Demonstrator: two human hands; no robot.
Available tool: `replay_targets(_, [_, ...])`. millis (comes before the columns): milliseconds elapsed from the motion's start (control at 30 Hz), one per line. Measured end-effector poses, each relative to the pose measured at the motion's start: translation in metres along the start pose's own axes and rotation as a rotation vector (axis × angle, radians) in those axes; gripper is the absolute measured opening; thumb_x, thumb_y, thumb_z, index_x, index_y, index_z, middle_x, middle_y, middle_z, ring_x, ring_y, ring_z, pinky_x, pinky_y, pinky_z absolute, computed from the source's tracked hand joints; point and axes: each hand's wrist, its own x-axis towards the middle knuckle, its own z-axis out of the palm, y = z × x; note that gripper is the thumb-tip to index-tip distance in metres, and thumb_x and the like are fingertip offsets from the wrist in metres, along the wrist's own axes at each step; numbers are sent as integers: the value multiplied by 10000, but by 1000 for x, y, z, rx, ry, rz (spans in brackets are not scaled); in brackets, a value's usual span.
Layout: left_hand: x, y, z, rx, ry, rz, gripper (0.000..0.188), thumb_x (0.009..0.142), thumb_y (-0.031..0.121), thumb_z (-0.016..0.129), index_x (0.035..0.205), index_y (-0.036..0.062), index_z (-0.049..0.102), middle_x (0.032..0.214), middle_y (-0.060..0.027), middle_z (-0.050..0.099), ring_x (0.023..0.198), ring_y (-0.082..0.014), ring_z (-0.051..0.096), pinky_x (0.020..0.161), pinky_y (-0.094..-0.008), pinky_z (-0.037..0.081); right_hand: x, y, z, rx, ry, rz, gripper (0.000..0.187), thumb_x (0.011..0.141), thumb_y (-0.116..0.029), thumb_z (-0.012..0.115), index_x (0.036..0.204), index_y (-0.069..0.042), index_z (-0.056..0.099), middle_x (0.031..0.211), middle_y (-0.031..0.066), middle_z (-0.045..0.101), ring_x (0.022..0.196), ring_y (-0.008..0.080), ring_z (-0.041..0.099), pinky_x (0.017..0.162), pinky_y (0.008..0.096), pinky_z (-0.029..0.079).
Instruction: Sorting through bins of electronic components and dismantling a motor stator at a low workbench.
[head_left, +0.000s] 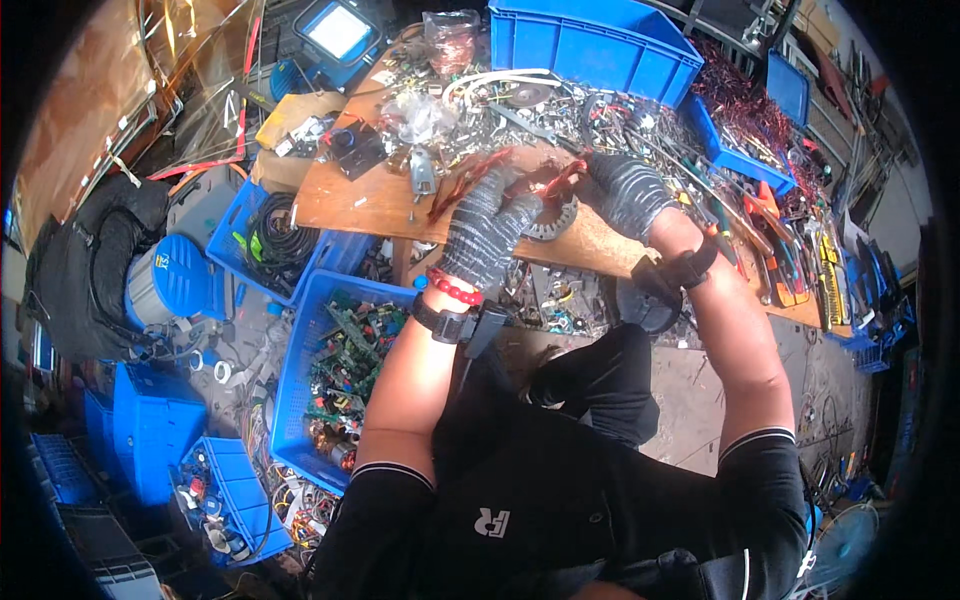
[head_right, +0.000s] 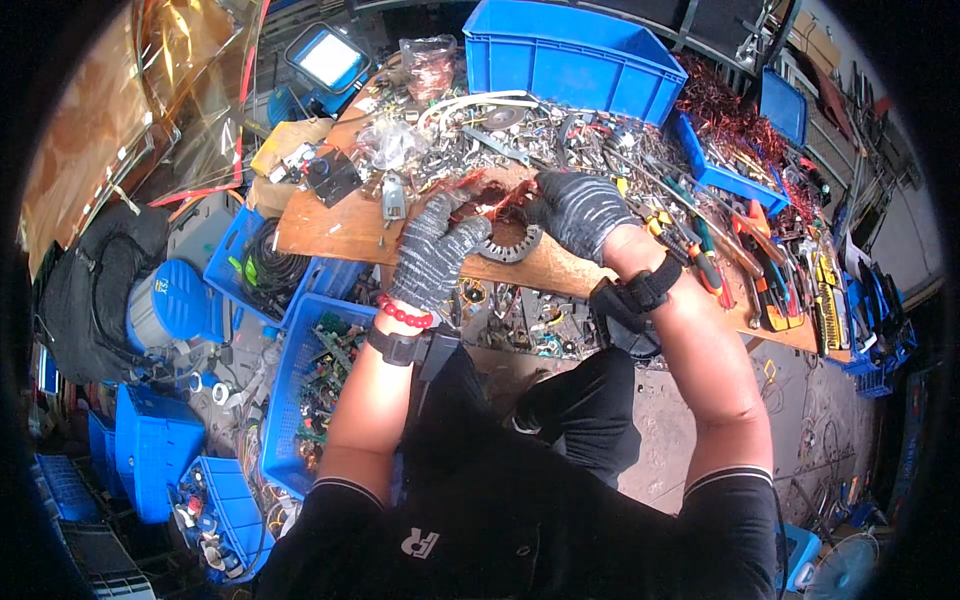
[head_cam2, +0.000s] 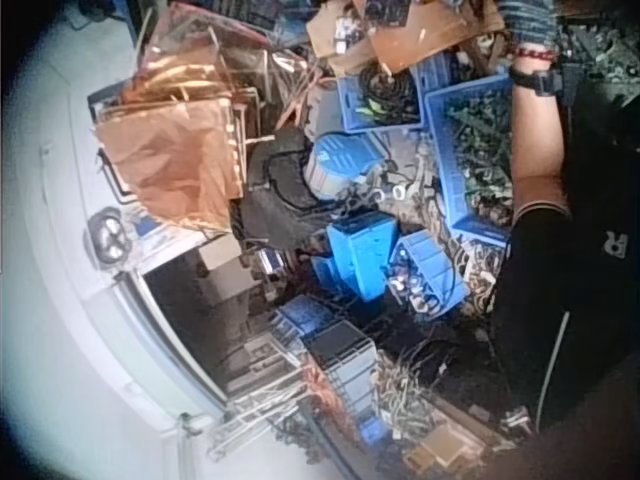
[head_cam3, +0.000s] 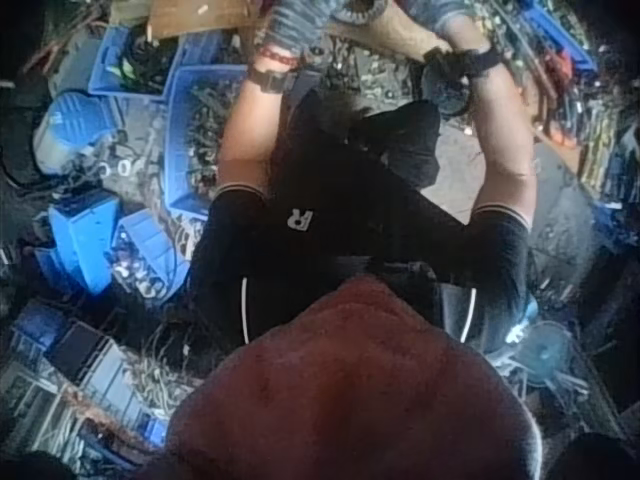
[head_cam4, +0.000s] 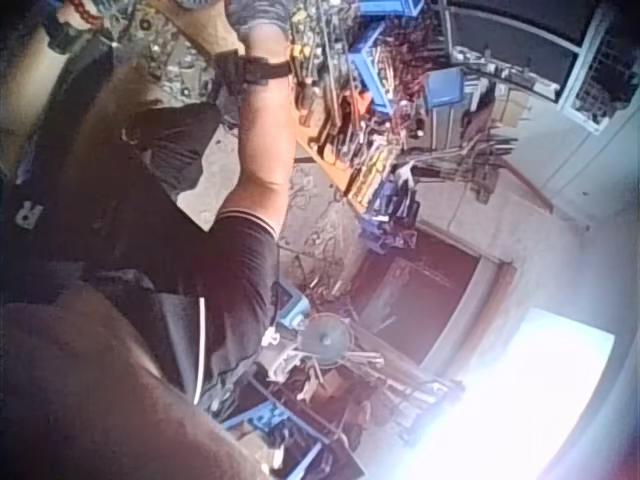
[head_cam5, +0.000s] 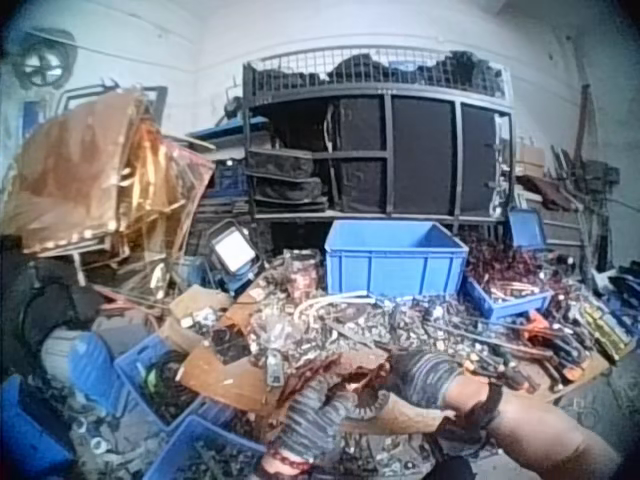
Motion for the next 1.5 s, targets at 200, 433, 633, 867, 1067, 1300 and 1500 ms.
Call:
replay_targets(200, [-7,0,-11,421,-34,82,343,958,62,716,1289,-10,664,1138,-67,694,1023,-156,651,894,-323,556,-7,-11,-22,-363,-235,-124,285,922,-310,597,902,-78,761,856,221,746,802,409,746,729,539,586])
replay_targets(433, [12,-21,6,-1004,-15,-660,369,972,80,617,1338,32,644,1003,-49,681,853,-146,666,764,-282,558,-26,4,-50,-124,104,-246,695,884,-438,795,1406,-23,601,1316,278,654,1209,433,654,1039,485,529])
replay_targets(633, [-8,-28,-18,-468,-188,-367,159,988,79,602,1122,70,686,749,24,578,608,-91,550,586,-272,493,-55,46,-77,775,281,-139,534,937,-198,773,1418,-39,605,1327,213,652,1226,376,647,1044,447,527])
replay_targets(867, [-23,-17,-30,-689,-208,-570,75,1035,115,608,1032,71,669,791,-2,638,702,-108,599,639,-256,493,-60,62,-67,-137,191,-196,732,826,-174,855,1491,-84,562,1338,206,641,1240,407,621,1060,477,513])
replay_targets(1067, [-45,-31,-17,-293,-466,-289,118,983,61,642,1088,28,684,871,-42,700,786,-136,685,697,-279,553,-65,1,-39,-120,46,-641,655,821,-222,774,1446,-123,603,1224,195,696,1098,382,698,970,509,538])
replay_targets(1300, [-53,-11,-9,-522,-239,-446,255,928,-11,709,1176,26,664,940,-27,700,788,-154,693,727,-302,554,-55,-31,-13,803,46,-399,171,991,-240,688,1007,-71,714,853,95,700,727,243,675,680,358,528])
replay_targets(1500, [-26,-13,-18,293,35,146,256,1011,95,668,1256,26,646,1072,-46,699,952,-114,631,835,-311,549,-16,-46,-1,1242,-163,293,318,1027,-386,655,935,-86,706,666,15,589,546,104,553,522,263,401])
